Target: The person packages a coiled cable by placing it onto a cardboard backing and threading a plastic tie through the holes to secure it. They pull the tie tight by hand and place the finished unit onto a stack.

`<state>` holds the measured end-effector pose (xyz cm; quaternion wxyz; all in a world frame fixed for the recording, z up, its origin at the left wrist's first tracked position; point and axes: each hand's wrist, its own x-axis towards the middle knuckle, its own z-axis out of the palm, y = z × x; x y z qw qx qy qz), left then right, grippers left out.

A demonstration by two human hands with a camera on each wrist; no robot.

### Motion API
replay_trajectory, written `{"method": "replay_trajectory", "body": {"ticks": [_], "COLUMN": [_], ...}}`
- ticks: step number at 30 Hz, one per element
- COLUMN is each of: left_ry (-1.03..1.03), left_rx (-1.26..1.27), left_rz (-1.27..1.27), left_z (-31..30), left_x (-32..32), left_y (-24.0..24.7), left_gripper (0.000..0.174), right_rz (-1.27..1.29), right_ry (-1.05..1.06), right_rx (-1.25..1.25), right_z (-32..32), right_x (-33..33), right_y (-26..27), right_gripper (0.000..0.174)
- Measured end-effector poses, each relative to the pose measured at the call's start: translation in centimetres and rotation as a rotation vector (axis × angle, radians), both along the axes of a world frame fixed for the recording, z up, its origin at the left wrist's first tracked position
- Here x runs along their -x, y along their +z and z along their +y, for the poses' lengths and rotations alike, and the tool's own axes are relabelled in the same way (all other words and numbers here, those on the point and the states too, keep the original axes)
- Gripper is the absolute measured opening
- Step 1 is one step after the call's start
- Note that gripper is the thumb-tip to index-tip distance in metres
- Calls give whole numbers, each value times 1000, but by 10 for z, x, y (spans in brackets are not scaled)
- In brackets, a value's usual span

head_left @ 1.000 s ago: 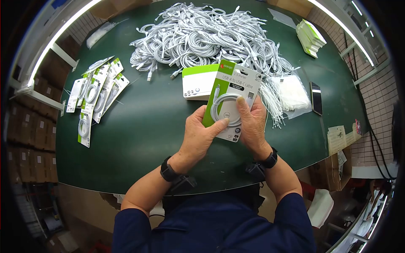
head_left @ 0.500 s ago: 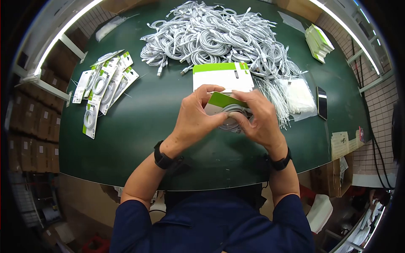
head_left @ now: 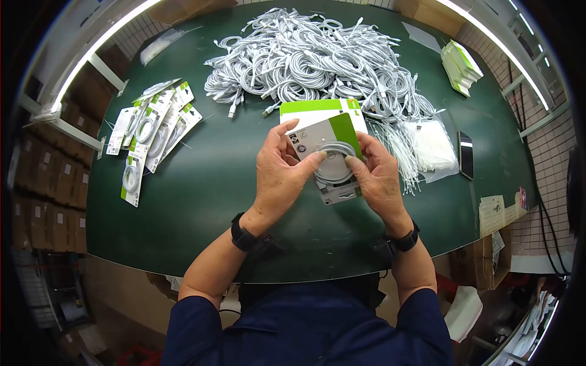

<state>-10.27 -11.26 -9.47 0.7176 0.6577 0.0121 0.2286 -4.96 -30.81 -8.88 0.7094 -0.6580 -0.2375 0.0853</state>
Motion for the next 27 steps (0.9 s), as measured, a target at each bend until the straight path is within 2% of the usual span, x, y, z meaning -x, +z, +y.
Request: {"method": "replay_trajectory", "body": {"ticks": [3, 6, 9, 12, 16, 18, 21, 24, 27], "left_ry": [-66, -221, -312, -364, -358, -302, -242, -208, -180], "left_rx": [116, 279, 156, 109, 279, 284, 113, 89, 11], "left_rz": [73, 191, 345, 405, 340, 308, 209, 162, 213], "left_z": [5, 12, 26, 39, 26, 17, 12, 3, -3], "left_x": [-2, 0, 6, 1, 2, 5, 8, 13, 18], "left_y": [-7, -2, 13, -2, -1, 7, 5, 9, 16], "left_gripper": [48, 41, 36, 35, 33, 31, 30, 29, 28], "right_rz": [-5, 88, 108, 112, 142, -418, -920, -825, -847], "right_ry": [54, 76, 104, 138, 107, -182, -369, -242, -218], "right_rx": [-35, -43, -39, -7, -17, 177, 345, 352, 428], "right_z": [5, 6, 9, 10, 11, 13, 9, 15, 20], "right_x": [0, 2, 2, 2, 2, 1, -2, 19, 26], "right_y": [-7, -9, -17, -16, -17, -6, 4, 5, 5], "right_gripper": [44, 37, 34, 32, 41, 49, 53, 42, 42]}}
